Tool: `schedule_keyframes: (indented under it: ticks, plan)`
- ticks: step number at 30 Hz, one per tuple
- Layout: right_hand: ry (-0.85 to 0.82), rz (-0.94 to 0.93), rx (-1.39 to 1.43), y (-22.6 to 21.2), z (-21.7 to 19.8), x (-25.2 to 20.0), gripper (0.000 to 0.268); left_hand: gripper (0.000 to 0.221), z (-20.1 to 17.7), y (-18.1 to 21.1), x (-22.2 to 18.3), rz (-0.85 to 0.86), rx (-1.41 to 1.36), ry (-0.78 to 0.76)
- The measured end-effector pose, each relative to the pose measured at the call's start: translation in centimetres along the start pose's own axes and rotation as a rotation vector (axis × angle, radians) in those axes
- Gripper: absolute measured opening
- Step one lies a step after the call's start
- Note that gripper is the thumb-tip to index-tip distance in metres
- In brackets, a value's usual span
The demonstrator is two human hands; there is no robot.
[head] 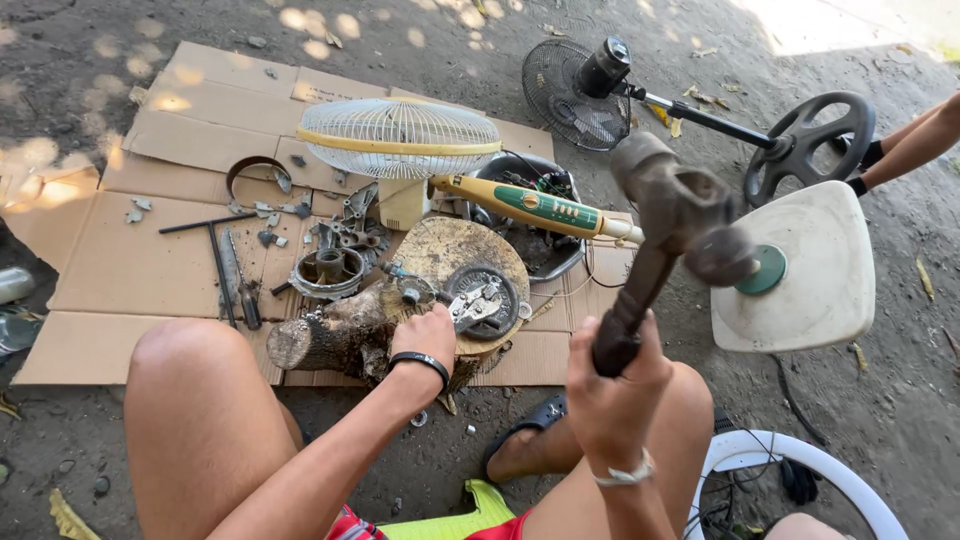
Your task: Disassembling a fan motor assembly using a wrench and hammer on a wooden block
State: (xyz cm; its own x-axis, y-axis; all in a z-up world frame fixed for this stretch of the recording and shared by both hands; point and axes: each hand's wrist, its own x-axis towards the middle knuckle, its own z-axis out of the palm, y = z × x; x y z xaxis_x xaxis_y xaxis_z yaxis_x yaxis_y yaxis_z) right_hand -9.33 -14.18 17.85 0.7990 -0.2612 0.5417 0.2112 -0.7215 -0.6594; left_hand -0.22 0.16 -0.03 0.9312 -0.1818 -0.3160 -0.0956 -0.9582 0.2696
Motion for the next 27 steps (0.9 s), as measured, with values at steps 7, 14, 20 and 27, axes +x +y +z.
schedule_keyframes:
  ticks: [7, 14, 20, 27]
  plan:
    - [-0.583, 0.532, -0.358, 9.8, 5.9, -7.5, 0.016, 0.020, 0.5, -0.2, 0.3, -0.031, 0.011, -0.067]
    - [-0.496, 0.719, -0.180, 7.8, 4.9, -8.6, 0.011, 0.018, 0.4, -0.1, 0.4, 0.009, 0.059, -0.007]
    - [-0.421, 0.676, -0.105, 6.4, 3.5, -6.8, 0.015, 0.017, 0.3, 0.1, 0.2, -0.018, -0.005, -0.028]
    - [-0.177, 0.329, 0.343, 1.6, -1.1, -1.1, 0.020, 0.016, 1.4, 0.2, 0.4, -0.003, 0.012, 0.038]
